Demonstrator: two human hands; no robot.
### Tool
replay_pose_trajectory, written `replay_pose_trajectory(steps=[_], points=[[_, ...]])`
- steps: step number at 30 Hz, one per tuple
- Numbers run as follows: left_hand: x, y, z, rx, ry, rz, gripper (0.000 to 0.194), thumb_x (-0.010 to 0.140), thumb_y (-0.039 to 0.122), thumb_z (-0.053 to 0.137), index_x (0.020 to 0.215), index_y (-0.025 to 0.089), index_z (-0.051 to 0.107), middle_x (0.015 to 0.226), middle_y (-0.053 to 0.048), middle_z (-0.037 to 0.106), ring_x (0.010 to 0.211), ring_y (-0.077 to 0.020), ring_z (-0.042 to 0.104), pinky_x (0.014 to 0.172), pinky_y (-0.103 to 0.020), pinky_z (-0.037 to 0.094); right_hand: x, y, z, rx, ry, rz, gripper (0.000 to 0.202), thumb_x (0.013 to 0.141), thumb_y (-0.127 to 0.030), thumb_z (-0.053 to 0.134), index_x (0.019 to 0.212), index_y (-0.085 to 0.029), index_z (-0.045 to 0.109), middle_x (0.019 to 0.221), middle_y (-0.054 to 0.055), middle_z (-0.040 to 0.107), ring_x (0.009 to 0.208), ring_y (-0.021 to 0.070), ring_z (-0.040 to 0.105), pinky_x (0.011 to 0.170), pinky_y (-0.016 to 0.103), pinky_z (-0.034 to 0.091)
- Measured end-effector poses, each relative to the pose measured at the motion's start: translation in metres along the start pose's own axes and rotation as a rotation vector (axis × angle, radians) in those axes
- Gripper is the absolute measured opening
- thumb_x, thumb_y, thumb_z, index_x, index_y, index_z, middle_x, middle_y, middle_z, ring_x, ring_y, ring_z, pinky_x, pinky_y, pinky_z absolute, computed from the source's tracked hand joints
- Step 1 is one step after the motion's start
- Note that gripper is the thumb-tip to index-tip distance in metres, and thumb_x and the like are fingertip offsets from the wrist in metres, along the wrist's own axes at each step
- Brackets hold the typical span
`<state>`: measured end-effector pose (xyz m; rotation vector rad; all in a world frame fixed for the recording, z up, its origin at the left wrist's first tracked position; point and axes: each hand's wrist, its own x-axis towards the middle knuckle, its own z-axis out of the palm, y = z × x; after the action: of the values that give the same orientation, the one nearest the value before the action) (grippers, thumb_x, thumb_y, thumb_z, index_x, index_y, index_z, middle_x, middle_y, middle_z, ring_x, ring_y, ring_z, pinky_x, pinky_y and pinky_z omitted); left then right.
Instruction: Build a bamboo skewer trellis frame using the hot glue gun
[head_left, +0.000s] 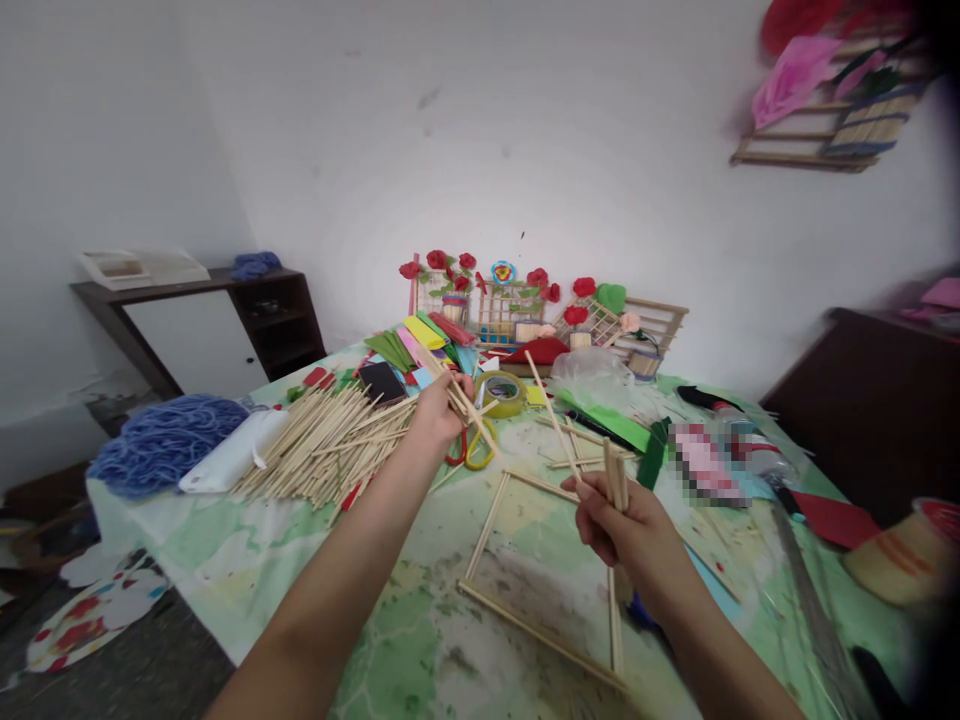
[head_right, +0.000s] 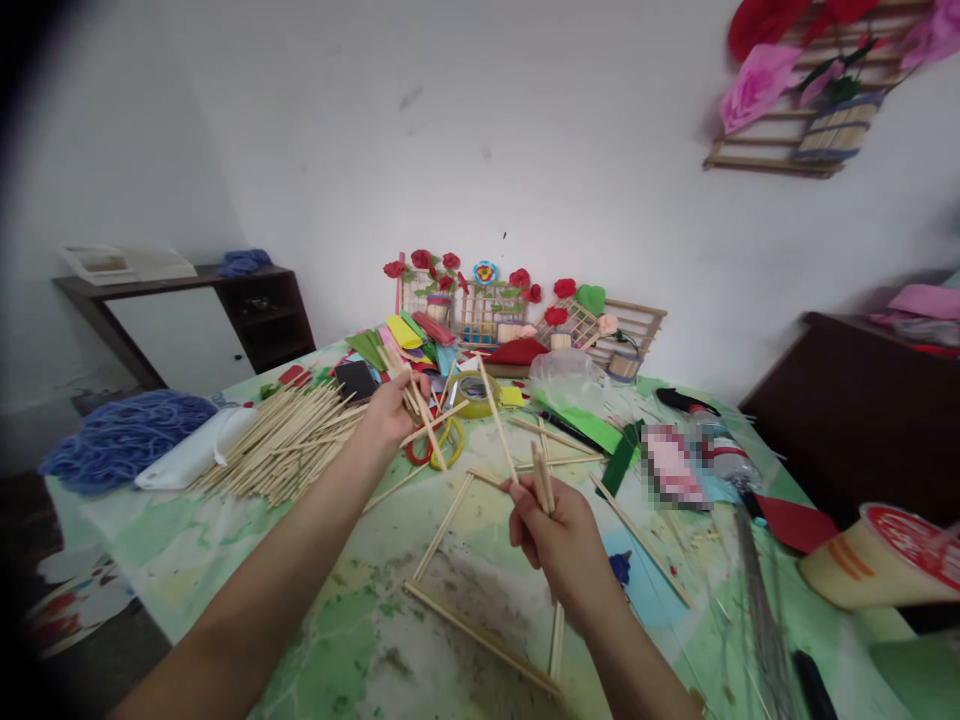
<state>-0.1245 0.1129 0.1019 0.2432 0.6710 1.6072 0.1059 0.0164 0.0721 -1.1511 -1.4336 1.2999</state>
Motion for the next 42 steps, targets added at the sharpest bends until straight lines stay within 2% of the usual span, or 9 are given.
replay_pose_trajectory(steps=[2,5,7,9,17,22,27,33,42], points=[[-0.011,-0.012,0.007,0.030,-0.076,-0.128,0.020,0.089,0.013,0.042,0.069,0.014,0.046,0.053,0.003,0.044,0.035,-0.0035,0.040,0.033,-0.011,0.033,0.002,-0.002,0.001,0.133,0.032,0.004,0.032,0.074,-0.049,0.064,0.084,-0.019,0.057,0.049,-0.003,0.056,0.033,0.0091,0.040,0.035,0.021,0.018],[-0.025,-0.022,0.014,0.053,-0.196,-0.283,0.021,0.092,0.015,0.040,0.072,0.013,0.048,0.055,0.003,0.043,0.036,-0.0024,0.037,0.032,-0.009,0.031,0.004,-0.003,0.001,0.268,0.097,-0.111,0.027,0.076,-0.044,0.065,0.080,-0.020,0.053,0.060,0.000,0.062,0.046,0.0125,0.054,0.039,0.022,0.030],[-0.028,-0.024,0.014,0.057,-0.278,-0.342,0.024,0.094,0.017,0.036,0.072,0.014,0.046,0.055,0.004,0.041,0.036,-0.0026,0.037,0.031,-0.009,0.031,0.006,0.000,0.001,0.330,0.151,-0.190,0.025,0.079,-0.042,0.063,0.078,-0.020,0.052,0.065,0.001,0.064,0.053,0.0139,0.059,0.046,0.024,0.039],[-0.027,-0.025,0.013,0.043,-0.325,-0.345,0.025,0.095,0.018,0.034,0.073,0.014,0.045,0.057,0.003,0.041,0.037,-0.0026,0.038,0.032,-0.009,0.032,0.010,0.005,0.000,0.356,0.187,-0.218,0.025,0.080,-0.043,0.061,0.078,-0.020,0.053,0.067,0.002,0.064,0.055,0.0148,0.060,0.051,0.026,0.043],[-0.020,-0.024,0.010,-0.005,-0.261,-0.315,0.025,0.095,0.018,0.032,0.075,0.014,0.045,0.058,0.003,0.041,0.039,-0.0026,0.038,0.032,-0.009,0.033,0.022,0.029,0.002,0.326,0.233,-0.253,0.019,0.076,-0.038,0.064,0.079,-0.021,0.056,0.077,0.002,0.066,0.070,0.0177,0.062,0.068,0.033,0.049],[-0.020,-0.024,0.010,-0.016,-0.278,-0.316,0.025,0.095,0.018,0.032,0.075,0.014,0.045,0.059,0.003,0.041,0.039,-0.0025,0.039,0.032,-0.008,0.033,0.026,0.034,0.000,0.242,0.253,-0.263,0.016,0.079,-0.035,0.060,0.072,-0.021,0.056,0.069,0.002,0.066,0.077,0.0194,0.063,0.083,0.036,0.045],[-0.022,-0.023,0.010,-0.010,-0.277,-0.329,0.024,0.095,0.018,0.032,0.075,0.015,0.045,0.058,0.003,0.041,0.039,-0.0025,0.039,0.032,-0.008,0.033,0.029,0.029,-0.008,0.218,0.231,-0.211,0.013,0.076,-0.033,0.058,0.080,-0.021,0.054,0.047,-0.004,0.057,0.067,0.0224,0.066,0.078,0.038,0.045],[-0.025,-0.023,0.012,0.009,-0.274,-0.323,0.025,0.095,0.018,0.032,0.074,0.015,0.045,0.056,0.004,0.039,0.037,-0.0024,0.036,0.032,-0.009,0.033,0.031,0.029,-0.010,0.253,0.235,-0.217,0.010,0.070,-0.023,0.061,0.078,-0.020,0.056,0.059,-0.002,0.063,0.071,0.0202,0.065,0.078,0.037,0.045],[-0.022,-0.023,0.009,0.008,-0.297,-0.326,0.026,0.096,0.018,0.032,0.074,0.014,0.044,0.058,0.003,0.041,0.039,-0.0025,0.040,0.032,-0.009,0.034,0.031,0.033,-0.006,0.213,0.254,-0.170,0.015,0.063,-0.019,0.058,0.078,-0.019,0.056,0.057,-0.002,0.064,0.063,0.0186,0.063,0.073,0.035,0.046]])
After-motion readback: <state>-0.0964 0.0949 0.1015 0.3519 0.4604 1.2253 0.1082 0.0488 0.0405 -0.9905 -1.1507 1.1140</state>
